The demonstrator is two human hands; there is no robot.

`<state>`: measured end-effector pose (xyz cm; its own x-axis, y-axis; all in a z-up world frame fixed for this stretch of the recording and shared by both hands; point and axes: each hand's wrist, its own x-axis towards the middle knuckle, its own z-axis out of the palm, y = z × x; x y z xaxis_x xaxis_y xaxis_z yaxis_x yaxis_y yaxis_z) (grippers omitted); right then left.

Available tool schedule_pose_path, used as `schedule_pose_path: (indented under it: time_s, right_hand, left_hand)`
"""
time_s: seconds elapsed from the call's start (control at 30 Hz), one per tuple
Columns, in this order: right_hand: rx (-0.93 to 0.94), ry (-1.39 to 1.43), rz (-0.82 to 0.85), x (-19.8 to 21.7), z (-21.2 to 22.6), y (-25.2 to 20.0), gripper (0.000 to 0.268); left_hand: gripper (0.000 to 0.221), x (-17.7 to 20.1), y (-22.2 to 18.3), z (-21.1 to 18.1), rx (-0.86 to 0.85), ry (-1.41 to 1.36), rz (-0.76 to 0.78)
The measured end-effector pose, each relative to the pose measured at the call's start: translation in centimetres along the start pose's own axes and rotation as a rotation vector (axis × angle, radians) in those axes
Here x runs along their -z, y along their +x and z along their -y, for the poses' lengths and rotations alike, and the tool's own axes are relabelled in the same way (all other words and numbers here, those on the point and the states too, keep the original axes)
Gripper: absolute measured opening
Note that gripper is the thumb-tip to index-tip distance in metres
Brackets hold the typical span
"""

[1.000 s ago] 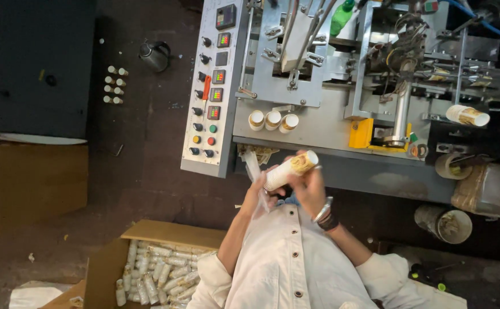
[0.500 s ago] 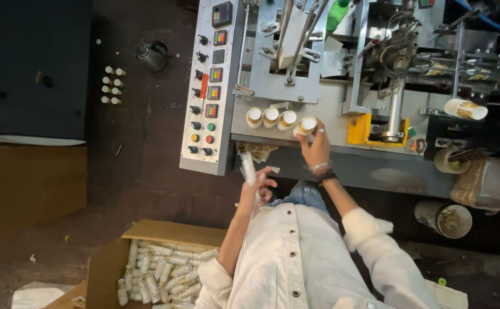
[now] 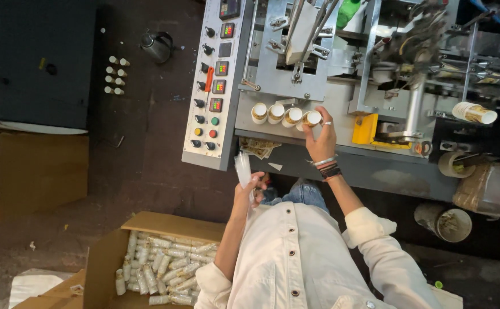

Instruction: Packing paper cups into plastic sleeves and organizing them by a manufacturing machine.

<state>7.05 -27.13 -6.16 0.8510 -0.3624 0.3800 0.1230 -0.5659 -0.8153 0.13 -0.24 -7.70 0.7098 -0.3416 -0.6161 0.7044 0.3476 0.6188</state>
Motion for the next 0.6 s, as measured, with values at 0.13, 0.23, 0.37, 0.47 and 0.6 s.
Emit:
schedule_pose_path:
  time_s: [0.13,0.23,0.37,0.47,0.6]
  right_hand:
    - [-0.004,-0.124,-0.010,1.0,1.2,0.6,0.048]
    - [-0.081,0.002,-0.019,1.7,2.5,1.3,0.046]
    - [-0.014,0.024,-0.091,2.5,3.3,1.6,0.047]
    - [-0.041,0.185,-0.185,3.3,3.2,1.4,0.049]
    - [-0.060,0.165,-0.277,3.0,-1.8,-0.6,0.050]
  left_hand:
    - [0.040,-1.3,0.3,-0.4,0.037,0.045,-0.007]
    - [0.038,-1.9,0.7,-0.5,0.053,0.071,0.013]
    - [0.037,-3.1,0.4,-1.6,0.061,0.089,0.025]
    - [0.036,-2.7,0.9,-0.8,0.063,0.088,0.016]
    - [0.037,-2.5,0.8,-0.6,0.049,0.091,0.008]
